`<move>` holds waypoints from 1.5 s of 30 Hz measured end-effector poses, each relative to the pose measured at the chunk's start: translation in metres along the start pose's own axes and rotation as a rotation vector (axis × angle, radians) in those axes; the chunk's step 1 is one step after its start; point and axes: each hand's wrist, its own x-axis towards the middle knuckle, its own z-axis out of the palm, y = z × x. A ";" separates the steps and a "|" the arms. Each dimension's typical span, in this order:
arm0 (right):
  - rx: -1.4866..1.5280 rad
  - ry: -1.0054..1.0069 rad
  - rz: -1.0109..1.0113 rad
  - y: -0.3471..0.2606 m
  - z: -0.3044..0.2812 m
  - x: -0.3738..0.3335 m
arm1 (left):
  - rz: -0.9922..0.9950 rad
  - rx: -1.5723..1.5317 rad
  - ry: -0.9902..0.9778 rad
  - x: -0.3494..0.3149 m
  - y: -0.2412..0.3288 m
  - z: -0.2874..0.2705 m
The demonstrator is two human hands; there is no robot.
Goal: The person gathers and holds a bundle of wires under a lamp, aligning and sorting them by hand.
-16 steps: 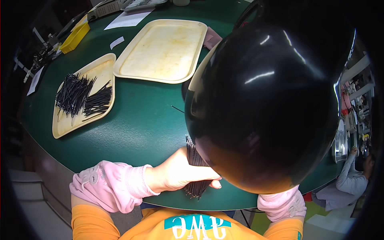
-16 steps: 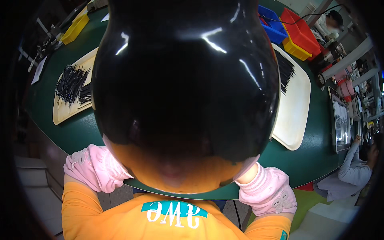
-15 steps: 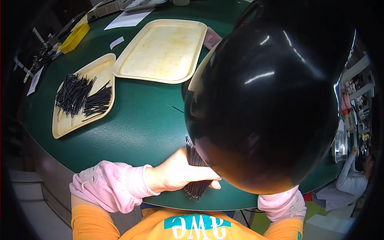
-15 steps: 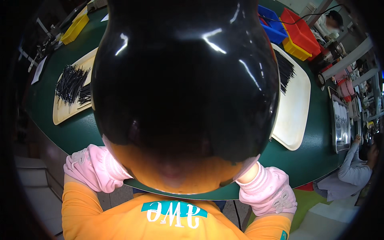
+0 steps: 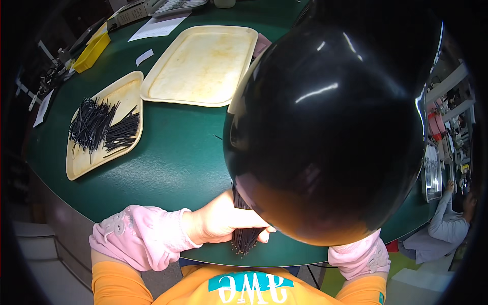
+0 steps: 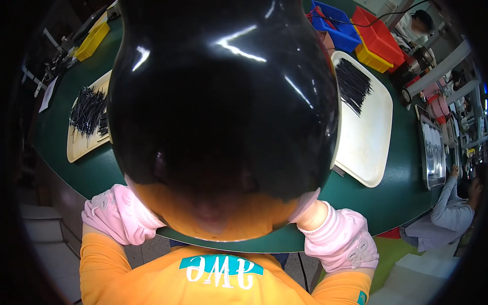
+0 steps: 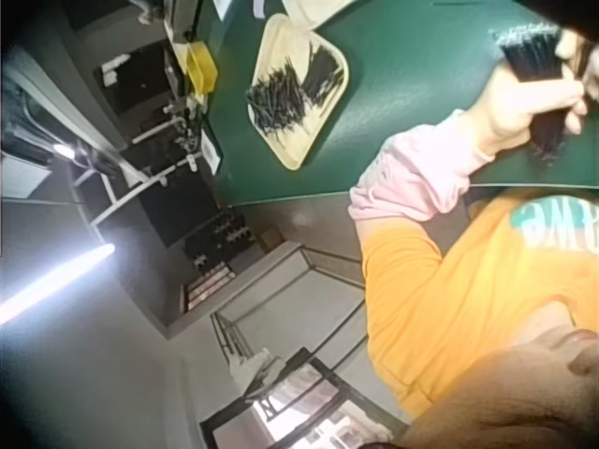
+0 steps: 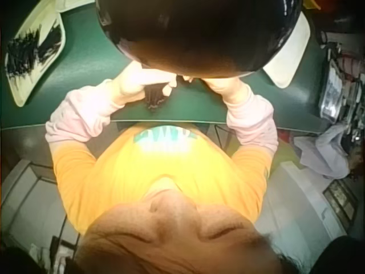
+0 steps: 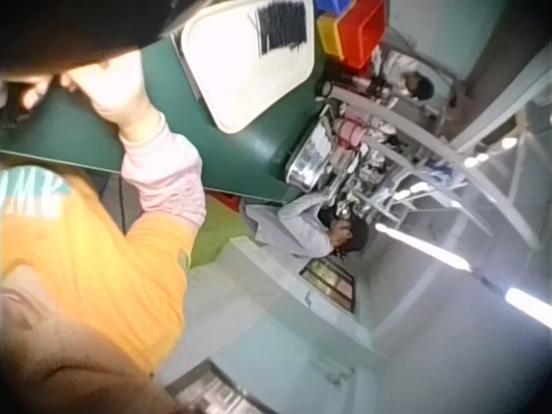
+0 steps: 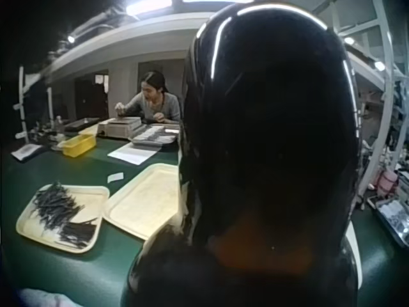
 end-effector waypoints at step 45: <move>0.024 0.029 -0.022 0.000 -0.004 0.002 | 0.044 0.145 0.010 -0.002 0.002 0.002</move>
